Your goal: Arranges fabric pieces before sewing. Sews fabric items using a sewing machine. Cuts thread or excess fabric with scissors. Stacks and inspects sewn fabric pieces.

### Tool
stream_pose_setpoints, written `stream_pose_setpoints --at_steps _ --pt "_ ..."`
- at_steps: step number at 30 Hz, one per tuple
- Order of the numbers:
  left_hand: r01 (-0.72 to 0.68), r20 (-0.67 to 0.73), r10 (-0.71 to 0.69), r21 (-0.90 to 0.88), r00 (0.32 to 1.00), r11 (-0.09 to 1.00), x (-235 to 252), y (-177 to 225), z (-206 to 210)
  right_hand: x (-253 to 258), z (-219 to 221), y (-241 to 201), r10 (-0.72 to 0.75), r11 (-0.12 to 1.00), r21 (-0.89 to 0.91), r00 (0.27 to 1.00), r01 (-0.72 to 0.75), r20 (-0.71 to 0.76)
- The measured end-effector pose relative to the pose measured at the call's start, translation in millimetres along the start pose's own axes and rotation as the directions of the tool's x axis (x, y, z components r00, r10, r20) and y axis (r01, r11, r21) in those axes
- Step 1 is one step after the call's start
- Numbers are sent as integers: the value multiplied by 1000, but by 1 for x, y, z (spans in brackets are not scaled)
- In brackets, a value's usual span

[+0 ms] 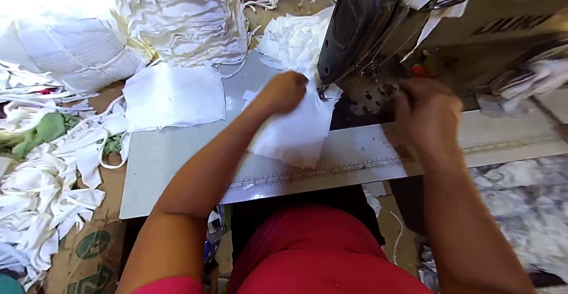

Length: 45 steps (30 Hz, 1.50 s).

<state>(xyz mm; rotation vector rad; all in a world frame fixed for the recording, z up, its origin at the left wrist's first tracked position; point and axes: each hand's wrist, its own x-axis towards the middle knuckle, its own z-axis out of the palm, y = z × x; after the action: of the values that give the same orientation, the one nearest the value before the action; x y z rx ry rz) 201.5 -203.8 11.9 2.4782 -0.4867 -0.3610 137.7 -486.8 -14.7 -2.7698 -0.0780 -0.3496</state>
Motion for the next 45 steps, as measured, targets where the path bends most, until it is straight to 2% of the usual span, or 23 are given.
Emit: stream_pose_setpoints --at_steps 3,5,9,13,15,16,17,19,20,21,23,25,27,29,30,32,33,35,40,42,45 --pt "101 -149 -97 19 984 995 49 -30 -41 -12 -13 33 271 956 -148 954 -252 125" --pt "190 -252 -171 55 952 980 91 -51 -49 -8 -8 44 330 938 -162 930 -305 164" --pt "381 -237 -355 73 904 922 130 -47 -46 4 -13 58 414 910 -106 891 -401 188" --pt "426 -184 -420 -8 889 905 134 -33 -43 20 -17 62 470 882 -108 837 -459 281" --pt "314 -241 -347 -165 907 935 131 -43 -41 20 -18 69 471 870 -8 828 -492 305" --pt "202 -307 -301 -316 903 927 128 -51 -40 16 -20 74 463 856 88 830 -510 311" --pt "68 -374 -278 -487 885 871 122 -55 -41 9 -25 77 454 824 196 827 -531 332" --pt "-216 -495 -319 -753 808 621 103 -57 -37 -18 -32 87 416 745 382 828 -547 375" --pt "-320 -510 -355 -822 784 471 90 -56 -36 -35 -35 92 381 698 480 843 -532 381" --pt "-377 -492 -379 -862 784 338 76 -54 -36 -55 -36 97 336 639 582 863 -503 378" --pt "-350 -386 -446 -922 807 164 49 -45 -39 -96 -34 98 247 490 759 903 -430 352" --pt "-289 -335 -485 -942 808 169 37 -44 -38 -128 -27 80 106 326 867 926 -376 362" --pt "-341 -437 -496 -899 751 276 35 -46 -34 -142 -12 51 -134 123 927 919 -355 370" --pt "-438 -608 -494 -793 622 424 36 -44 -30 -143 10 15 -362 -69 919 868 -388 340" --pt "-485 -688 -480 -725 544 489 37 -42 -29 -139 17 -5 -426 -118 900 840 -420 336" --pt "-574 -785 -464 -618 410 538 40 -36 -26 -123 29 -42 -499 -138 860 784 -491 368" --pt "-605 -798 -474 -596 372 528 39 -33 -26 -112 35 -60 -530 -136 842 757 -522 383" --pt "-655 -775 -514 -609 369 447 37 -28 -26 -87 49 -89 -589 -183 803 717 -567 372" --pt "-722 -633 -616 -677 468 147 28 -29 -28 -31 74 -140 -526 -367 673 740 -642 418" --pt "-739 -605 -639 -668 475 84 30 -32 -29 -20 75 -152 -500 -425 623 744 -656 443" --pt "-739 -572 -671 -671 473 51 31 -34 -27 -19 72 -163 -469 -462 577 738 -673 486"
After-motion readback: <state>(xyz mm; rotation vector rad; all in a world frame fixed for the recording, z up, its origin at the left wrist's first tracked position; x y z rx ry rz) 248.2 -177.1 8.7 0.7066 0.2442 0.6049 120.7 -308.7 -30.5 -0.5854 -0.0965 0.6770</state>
